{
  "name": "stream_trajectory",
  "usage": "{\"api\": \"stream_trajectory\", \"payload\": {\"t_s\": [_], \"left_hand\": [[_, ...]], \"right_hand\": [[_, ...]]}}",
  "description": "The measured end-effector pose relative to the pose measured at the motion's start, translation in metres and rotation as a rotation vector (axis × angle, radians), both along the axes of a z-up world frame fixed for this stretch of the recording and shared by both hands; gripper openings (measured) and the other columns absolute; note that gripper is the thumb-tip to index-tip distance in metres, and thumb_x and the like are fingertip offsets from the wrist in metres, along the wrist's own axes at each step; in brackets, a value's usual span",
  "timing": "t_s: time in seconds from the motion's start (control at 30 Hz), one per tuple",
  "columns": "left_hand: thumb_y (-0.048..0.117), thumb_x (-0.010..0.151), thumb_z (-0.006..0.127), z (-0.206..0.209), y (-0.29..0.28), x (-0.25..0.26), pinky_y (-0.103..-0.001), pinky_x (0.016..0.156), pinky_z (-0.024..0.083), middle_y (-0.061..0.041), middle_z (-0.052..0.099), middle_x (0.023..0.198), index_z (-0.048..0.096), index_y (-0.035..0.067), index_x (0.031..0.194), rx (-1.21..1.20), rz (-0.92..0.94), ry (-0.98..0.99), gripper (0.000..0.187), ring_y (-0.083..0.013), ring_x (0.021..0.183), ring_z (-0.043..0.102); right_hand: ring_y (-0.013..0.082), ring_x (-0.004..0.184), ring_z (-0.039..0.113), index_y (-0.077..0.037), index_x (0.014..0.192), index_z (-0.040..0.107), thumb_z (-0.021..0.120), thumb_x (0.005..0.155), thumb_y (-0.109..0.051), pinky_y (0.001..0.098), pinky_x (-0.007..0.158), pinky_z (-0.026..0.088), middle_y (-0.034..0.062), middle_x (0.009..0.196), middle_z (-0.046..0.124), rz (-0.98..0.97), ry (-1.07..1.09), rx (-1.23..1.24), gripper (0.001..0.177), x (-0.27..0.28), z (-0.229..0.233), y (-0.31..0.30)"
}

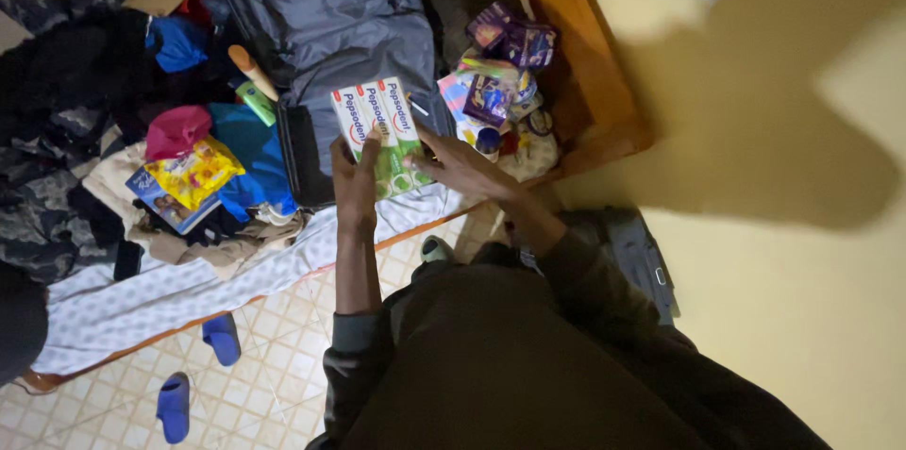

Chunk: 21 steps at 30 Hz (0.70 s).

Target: The person unpacks toiletries from an open suitcase by removing bottles, toothpaste boxes, a razor, and small containers, then handles and opens a detergent packet by hand.

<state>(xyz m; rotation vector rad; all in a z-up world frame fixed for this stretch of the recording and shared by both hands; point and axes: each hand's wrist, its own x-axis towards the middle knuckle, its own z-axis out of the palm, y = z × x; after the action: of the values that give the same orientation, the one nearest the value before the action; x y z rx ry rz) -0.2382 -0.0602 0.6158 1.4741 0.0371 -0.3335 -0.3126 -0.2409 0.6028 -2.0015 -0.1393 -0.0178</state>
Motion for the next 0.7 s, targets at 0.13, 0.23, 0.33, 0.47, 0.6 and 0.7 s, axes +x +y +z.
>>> {"api": "stream_trajectory", "payload": {"t_s": [0.13, 0.23, 0.33, 0.47, 0.6, 0.7], "left_hand": [[0.025, 0.097, 0.071, -0.005, 0.008, 0.019, -0.03, 0.093, 0.051, -0.011, 0.066, 0.119, 0.05, -0.004, 0.131, -0.016, 0.015, 0.004, 0.049, -0.0148, 0.105, 0.063], [0.026, 0.097, 0.071, -0.007, 0.015, 0.027, -0.03, 0.095, 0.049, -0.01, 0.066, 0.122, 0.052, -0.003, 0.132, 0.016, 0.019, -0.011, 0.05, -0.0147, 0.109, 0.062], [0.029, 0.096, 0.072, -0.011, 0.012, 0.034, -0.03, 0.096, 0.049, -0.011, 0.066, 0.121, 0.053, -0.004, 0.132, 0.054, 0.07, 0.027, 0.052, -0.0157, 0.108, 0.062], [0.03, 0.096, 0.072, -0.02, 0.006, 0.037, -0.031, 0.096, 0.049, -0.01, 0.065, 0.121, 0.05, -0.004, 0.133, 0.012, 0.136, 0.035, 0.055, -0.0161, 0.109, 0.06], [0.03, 0.096, 0.072, -0.029, -0.008, 0.042, -0.032, 0.098, 0.048, -0.009, 0.062, 0.123, 0.049, -0.003, 0.134, 0.028, 0.196, 0.027, 0.055, -0.016, 0.112, 0.059], [0.029, 0.097, 0.071, -0.035, -0.027, 0.045, -0.032, 0.098, 0.048, -0.011, 0.064, 0.123, 0.051, -0.005, 0.133, 0.019, 0.229, 0.038, 0.053, -0.0166, 0.111, 0.06]], "right_hand": [[0.0352, 0.091, 0.071, -0.016, 0.163, 0.023, 0.061, 0.1, -0.043, 0.047, 0.077, 0.055, 0.0233, 0.122, 0.068, -0.029, 0.15, -0.12, 0.078, 0.022, 0.005, 0.009], [0.0329, 0.107, 0.073, -0.014, 0.159, 0.033, 0.059, 0.103, -0.043, 0.0441, 0.087, 0.057, 0.0216, 0.133, 0.068, 0.03, 0.168, 0.068, 0.069, 0.034, 0.005, 0.014], [0.038, 0.12, 0.066, -0.012, 0.159, 0.034, 0.061, 0.105, -0.043, 0.0472, 0.095, 0.053, 0.0247, 0.137, 0.064, 0.031, 0.107, -0.054, 0.069, 0.046, 0.004, 0.009], [0.0361, 0.119, 0.069, -0.014, 0.158, 0.034, 0.059, 0.103, -0.044, 0.046, 0.097, 0.054, 0.0212, 0.14, 0.063, 0.097, 0.227, -0.028, 0.068, 0.065, 0.001, 0.001], [0.0368, 0.117, 0.067, -0.018, 0.161, 0.022, 0.059, 0.098, -0.045, 0.0476, 0.096, 0.051, 0.0198, 0.14, 0.062, 0.178, 0.29, -0.031, 0.078, 0.089, -0.007, -0.014], [0.0348, 0.116, 0.069, -0.02, 0.16, 0.029, 0.06, 0.098, -0.047, 0.0478, 0.094, 0.054, 0.0188, 0.135, 0.067, 0.185, 0.376, -0.169, 0.075, 0.096, -0.013, -0.036]]}}
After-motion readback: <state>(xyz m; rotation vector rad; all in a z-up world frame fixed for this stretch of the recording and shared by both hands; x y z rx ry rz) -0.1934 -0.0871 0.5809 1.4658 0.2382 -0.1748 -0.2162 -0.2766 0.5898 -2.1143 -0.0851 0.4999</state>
